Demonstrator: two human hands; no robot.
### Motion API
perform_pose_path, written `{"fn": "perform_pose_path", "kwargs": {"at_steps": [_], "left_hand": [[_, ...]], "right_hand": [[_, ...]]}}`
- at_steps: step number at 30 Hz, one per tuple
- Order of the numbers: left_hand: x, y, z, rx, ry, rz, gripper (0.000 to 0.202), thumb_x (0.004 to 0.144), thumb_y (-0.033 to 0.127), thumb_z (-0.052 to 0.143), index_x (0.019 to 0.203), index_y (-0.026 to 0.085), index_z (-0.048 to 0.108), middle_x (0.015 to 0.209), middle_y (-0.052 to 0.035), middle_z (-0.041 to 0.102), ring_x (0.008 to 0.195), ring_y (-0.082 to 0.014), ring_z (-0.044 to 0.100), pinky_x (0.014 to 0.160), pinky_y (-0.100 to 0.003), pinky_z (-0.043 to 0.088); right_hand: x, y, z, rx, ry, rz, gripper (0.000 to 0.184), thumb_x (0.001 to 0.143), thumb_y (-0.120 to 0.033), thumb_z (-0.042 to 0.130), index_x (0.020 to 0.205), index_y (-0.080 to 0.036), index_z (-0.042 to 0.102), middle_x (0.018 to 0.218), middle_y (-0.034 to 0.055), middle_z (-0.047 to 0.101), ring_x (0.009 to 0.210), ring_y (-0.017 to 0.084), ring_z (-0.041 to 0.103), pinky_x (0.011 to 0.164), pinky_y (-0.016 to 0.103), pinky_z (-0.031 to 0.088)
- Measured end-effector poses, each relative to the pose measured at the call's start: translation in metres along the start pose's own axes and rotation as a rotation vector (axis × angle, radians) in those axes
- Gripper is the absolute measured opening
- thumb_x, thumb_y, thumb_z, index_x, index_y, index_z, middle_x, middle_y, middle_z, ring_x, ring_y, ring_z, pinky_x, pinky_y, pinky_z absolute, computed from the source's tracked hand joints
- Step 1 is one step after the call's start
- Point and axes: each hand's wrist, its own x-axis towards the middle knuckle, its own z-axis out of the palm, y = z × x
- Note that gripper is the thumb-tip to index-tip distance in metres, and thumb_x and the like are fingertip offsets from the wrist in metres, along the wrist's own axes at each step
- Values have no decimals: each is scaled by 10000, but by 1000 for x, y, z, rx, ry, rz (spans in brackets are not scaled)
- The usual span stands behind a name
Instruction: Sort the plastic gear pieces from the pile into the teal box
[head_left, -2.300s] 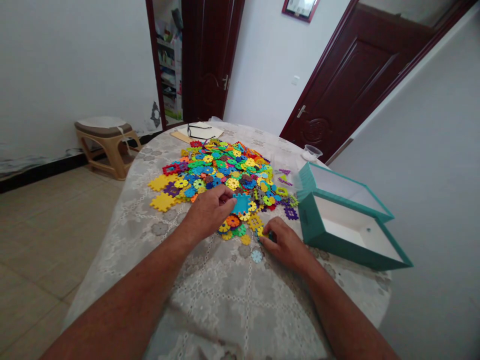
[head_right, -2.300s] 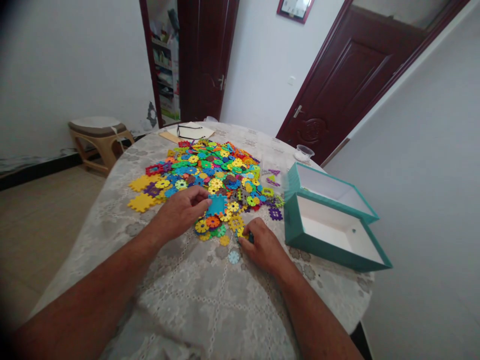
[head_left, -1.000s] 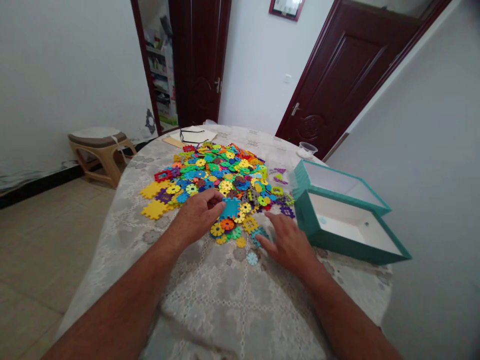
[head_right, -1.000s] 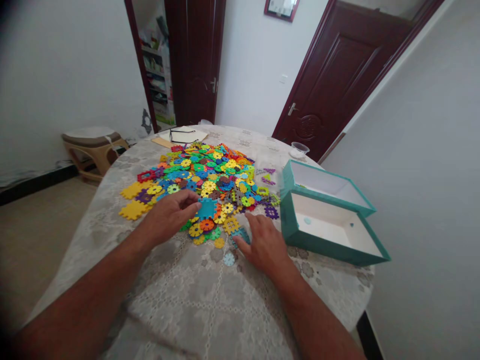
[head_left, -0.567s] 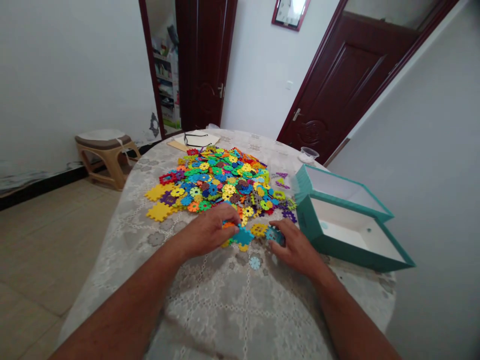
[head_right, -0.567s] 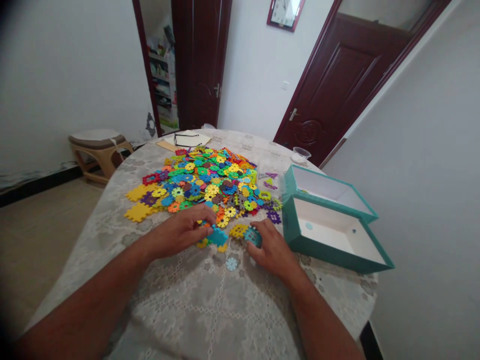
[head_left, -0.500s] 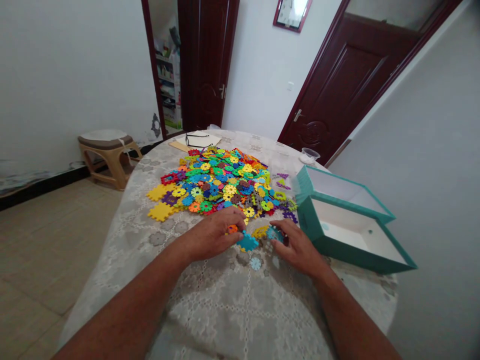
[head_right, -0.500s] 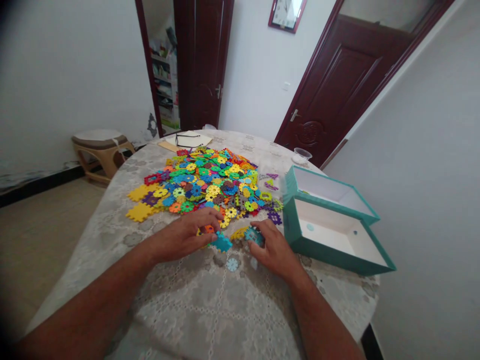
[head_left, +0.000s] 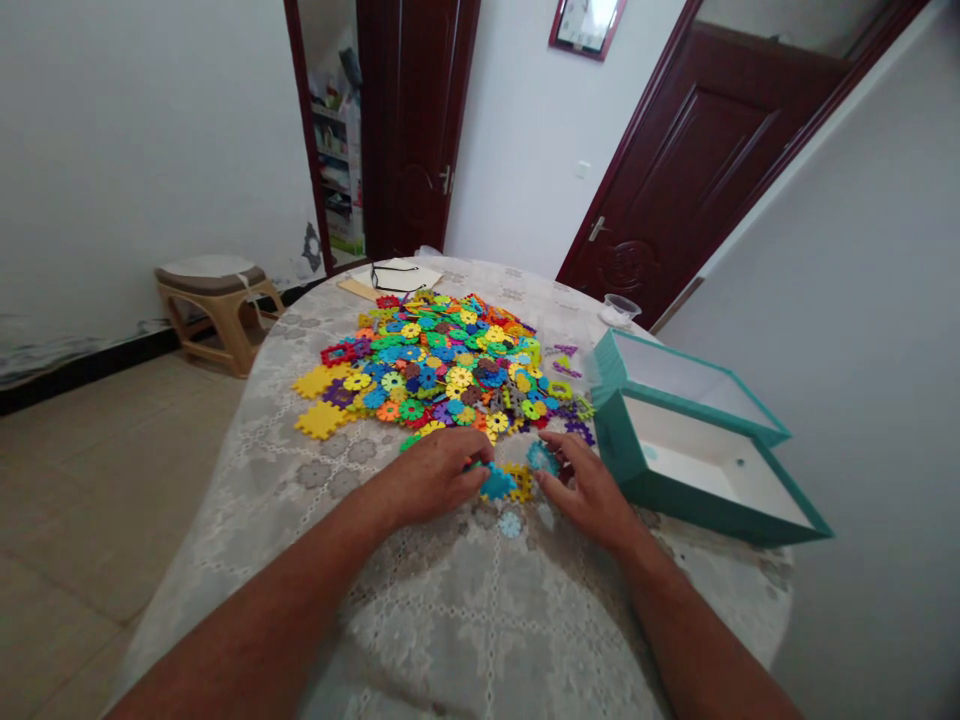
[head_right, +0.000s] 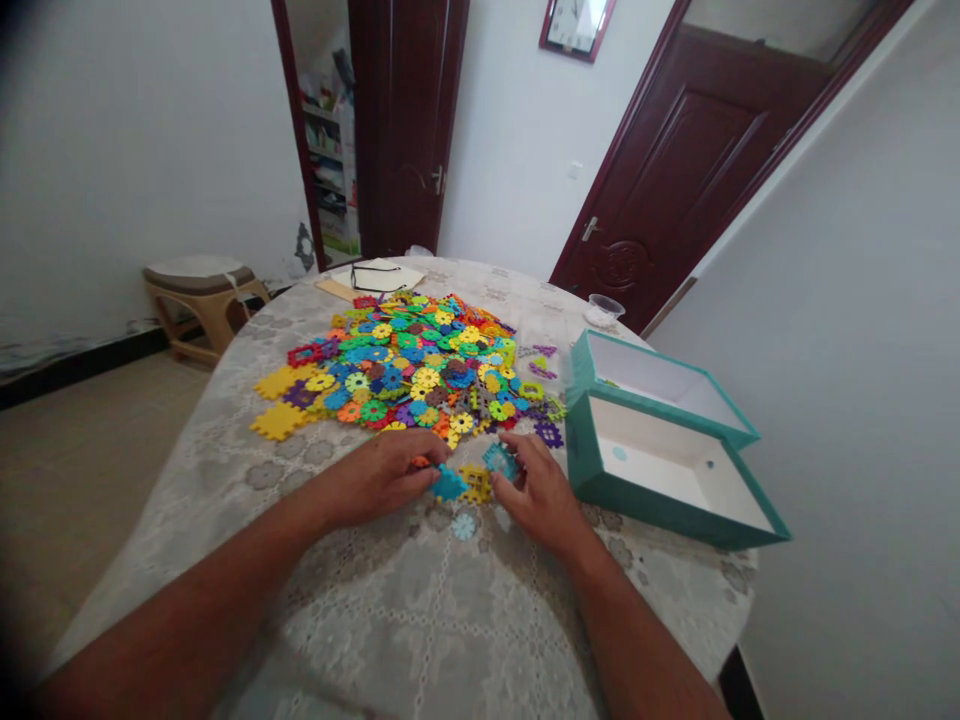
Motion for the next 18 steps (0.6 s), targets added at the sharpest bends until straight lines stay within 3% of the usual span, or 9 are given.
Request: {"fn": "perform_pose_path", "kwargs": {"at_steps": [5, 10, 14, 18], "left_hand": [[0, -3, -21, -8, 156, -194, 134, 907, 293, 536, 875, 215, 639, 885, -30, 706, 835, -197, 628, 730, -296, 434], [3, -11, -18, -110, 221, -307, 173, 906, 383, 540, 882, 223, 601, 783, -2, 662, 735, -180, 607, 633, -267, 418], [5, -13, -9, -158, 213, -331, 186, 901, 404, 546, 879, 226, 596, 746, 8, 639, 700, -177, 616, 586, -252, 419], [8, -10, 0, -214, 185, -399, 194, 906, 407, 523, 896, 226, 590, 666, 27, 597, 612, -170, 603, 533, -246, 424]], "right_hand": [[-1, -7, 9, -131, -148, -202, 530, 897, -241, 661, 1413, -228, 537, 1309, 133, 599, 1239, 287, 552, 1087, 486, 451], [-5, -19, 12, -258, -255, -129, 487, 911, -262, 638, 1388, -215, 554, 1191, 124, 598, 1095, 275, 596, 997, 454, 500], [-5, -17, 11, -256, -229, -88, 563, 874, -256, 648, 1420, -203, 518, 1186, 117, 579, 1031, 264, 615, 944, 433, 520], [-2, -11, 8, -74, -65, -148, 572, 876, -242, 673, 1422, -225, 500, 1223, 114, 599, 1119, 265, 597, 985, 428, 510]]}}
